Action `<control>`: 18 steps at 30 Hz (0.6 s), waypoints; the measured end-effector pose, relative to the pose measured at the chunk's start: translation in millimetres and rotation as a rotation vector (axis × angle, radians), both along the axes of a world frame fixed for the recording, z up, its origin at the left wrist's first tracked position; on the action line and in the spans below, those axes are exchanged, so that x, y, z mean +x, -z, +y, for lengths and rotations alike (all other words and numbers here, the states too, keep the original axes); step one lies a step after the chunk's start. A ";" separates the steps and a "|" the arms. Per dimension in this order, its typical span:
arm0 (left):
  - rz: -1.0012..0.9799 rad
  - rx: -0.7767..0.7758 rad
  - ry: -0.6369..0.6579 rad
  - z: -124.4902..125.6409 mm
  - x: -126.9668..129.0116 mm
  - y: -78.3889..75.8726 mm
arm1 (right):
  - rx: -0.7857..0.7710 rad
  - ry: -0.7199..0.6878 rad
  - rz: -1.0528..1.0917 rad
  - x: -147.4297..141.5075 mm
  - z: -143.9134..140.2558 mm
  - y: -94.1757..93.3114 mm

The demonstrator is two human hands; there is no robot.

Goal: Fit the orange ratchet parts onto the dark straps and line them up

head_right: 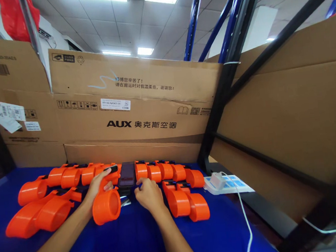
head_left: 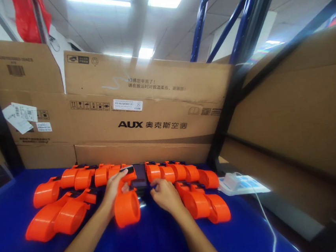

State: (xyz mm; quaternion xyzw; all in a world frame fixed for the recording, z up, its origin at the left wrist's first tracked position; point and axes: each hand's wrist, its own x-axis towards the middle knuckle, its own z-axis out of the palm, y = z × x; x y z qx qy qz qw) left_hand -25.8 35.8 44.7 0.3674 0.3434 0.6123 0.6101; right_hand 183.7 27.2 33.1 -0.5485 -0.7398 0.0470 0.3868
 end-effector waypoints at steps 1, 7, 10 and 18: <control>-0.004 -0.009 -0.002 -0.6 1.1 0.5 | 0.001 0.002 -0.001 0.1 0.1 0.5; 0.043 -0.005 -0.011 -5.4 8.2 0.3 | 0.043 -0.054 0.066 -4.2 0.4 -4.5; 0.087 -0.001 0.013 -6.5 11.8 3.6 | 0.088 -0.174 0.174 -9.9 -3.7 -13.2; 0.182 0.061 0.094 -10.4 16.8 9.0 | 0.162 -0.406 0.189 -17.8 -20.0 -31.2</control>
